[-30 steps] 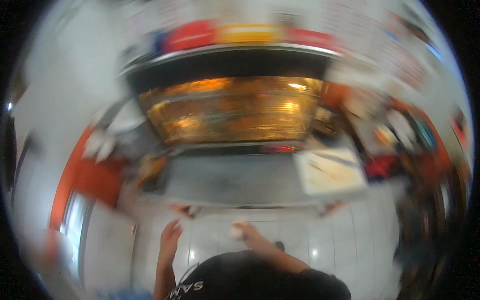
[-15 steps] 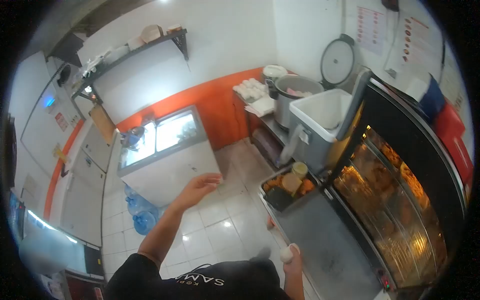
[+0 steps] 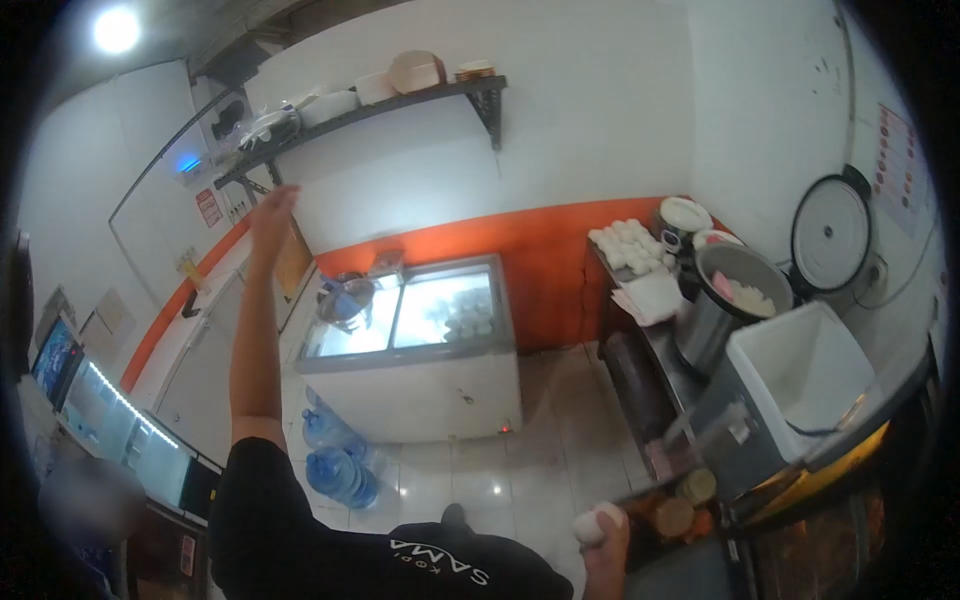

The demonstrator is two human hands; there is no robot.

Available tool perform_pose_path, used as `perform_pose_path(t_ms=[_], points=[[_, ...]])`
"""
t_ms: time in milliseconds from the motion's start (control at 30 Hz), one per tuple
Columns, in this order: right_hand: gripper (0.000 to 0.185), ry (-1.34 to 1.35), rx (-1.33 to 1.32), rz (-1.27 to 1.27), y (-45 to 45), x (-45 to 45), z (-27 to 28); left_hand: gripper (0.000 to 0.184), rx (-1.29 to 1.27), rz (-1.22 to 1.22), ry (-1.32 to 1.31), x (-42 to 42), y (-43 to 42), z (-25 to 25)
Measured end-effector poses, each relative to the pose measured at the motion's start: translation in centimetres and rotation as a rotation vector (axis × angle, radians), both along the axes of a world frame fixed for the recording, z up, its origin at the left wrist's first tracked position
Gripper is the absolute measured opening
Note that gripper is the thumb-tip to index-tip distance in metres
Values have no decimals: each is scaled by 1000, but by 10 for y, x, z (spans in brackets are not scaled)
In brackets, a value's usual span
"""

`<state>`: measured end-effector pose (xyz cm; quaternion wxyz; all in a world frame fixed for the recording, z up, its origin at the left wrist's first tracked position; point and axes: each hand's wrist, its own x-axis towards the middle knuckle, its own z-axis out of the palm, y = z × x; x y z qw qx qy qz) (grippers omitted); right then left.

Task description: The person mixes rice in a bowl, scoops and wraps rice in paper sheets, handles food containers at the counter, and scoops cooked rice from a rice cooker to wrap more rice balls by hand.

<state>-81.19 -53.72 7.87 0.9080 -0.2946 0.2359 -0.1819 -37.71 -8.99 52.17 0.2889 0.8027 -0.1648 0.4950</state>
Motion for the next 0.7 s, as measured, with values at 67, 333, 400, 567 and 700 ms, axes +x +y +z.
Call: perform_pose_path(t_ms=[67,333,400,567,700], points=[[39,54,12,-65,17,30,1,26,-154,3,-84,70,73,26],[32,233,83,-171,135,195,-37,27,-250,325,-309,288,319,125],[27,227,126,-146,155,239,-37,27,-212,364,-303,332,354,145],[19,260,-8,31,214,315,25,27,79,370,-236,414,404,168],[26,276,-27,56,234,341,35,28,252,405,-147,444,421,191]])
